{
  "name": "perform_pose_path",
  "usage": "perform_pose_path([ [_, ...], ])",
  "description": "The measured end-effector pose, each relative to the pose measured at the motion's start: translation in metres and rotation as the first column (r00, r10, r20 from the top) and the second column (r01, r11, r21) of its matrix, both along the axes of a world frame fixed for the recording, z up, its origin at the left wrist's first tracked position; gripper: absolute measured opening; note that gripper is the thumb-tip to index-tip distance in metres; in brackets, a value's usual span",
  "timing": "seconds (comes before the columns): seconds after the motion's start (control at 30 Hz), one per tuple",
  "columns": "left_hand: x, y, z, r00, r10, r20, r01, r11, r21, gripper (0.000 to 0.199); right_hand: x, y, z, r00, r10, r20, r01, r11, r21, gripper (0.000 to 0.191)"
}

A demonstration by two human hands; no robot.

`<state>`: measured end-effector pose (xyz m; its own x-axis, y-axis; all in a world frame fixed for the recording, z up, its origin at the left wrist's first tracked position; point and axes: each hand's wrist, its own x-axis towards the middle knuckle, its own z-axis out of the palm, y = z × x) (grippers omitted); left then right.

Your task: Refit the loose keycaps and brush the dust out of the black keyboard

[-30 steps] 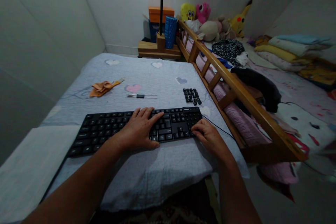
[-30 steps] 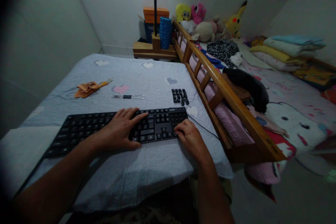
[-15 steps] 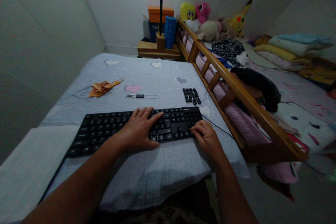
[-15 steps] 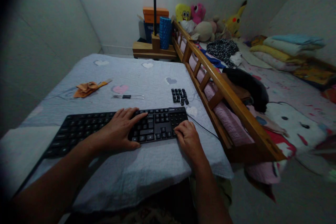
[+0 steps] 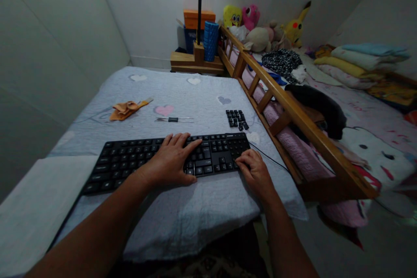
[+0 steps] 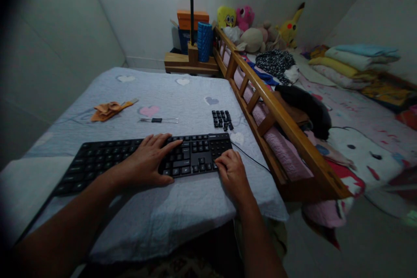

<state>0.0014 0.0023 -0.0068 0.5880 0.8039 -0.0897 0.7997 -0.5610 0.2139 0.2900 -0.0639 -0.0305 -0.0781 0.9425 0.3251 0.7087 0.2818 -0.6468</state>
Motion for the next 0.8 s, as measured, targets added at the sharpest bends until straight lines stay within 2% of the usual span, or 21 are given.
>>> perform_pose_path([
  [0.33, -0.0011, 0.0001, -0.0029, 1.000, -0.001, 0.006, 0.001, 1.000, 0.009, 0.110, -0.0007, -0.0004, -0.0033, 1.000, -0.026, -0.011, 0.026, 1.000, 0.014, 0.016],
  [0.6, -0.0015, 0.0003, -0.0040, 1.000, -0.003, 0.007, 0.003, 1.000, 0.017, 0.109, 0.0026, -0.0029, -0.0014, 0.986, -0.064, -0.154, 0.069, 0.997, 0.028, 0.015],
  [0.8, -0.0024, 0.0013, -0.0057, 1.000, -0.002, 0.017, 0.002, 1.000, 0.014, 0.110, 0.0004, -0.0015, -0.0022, 0.995, -0.071, -0.077, 0.072, 0.997, 0.013, 0.012],
])
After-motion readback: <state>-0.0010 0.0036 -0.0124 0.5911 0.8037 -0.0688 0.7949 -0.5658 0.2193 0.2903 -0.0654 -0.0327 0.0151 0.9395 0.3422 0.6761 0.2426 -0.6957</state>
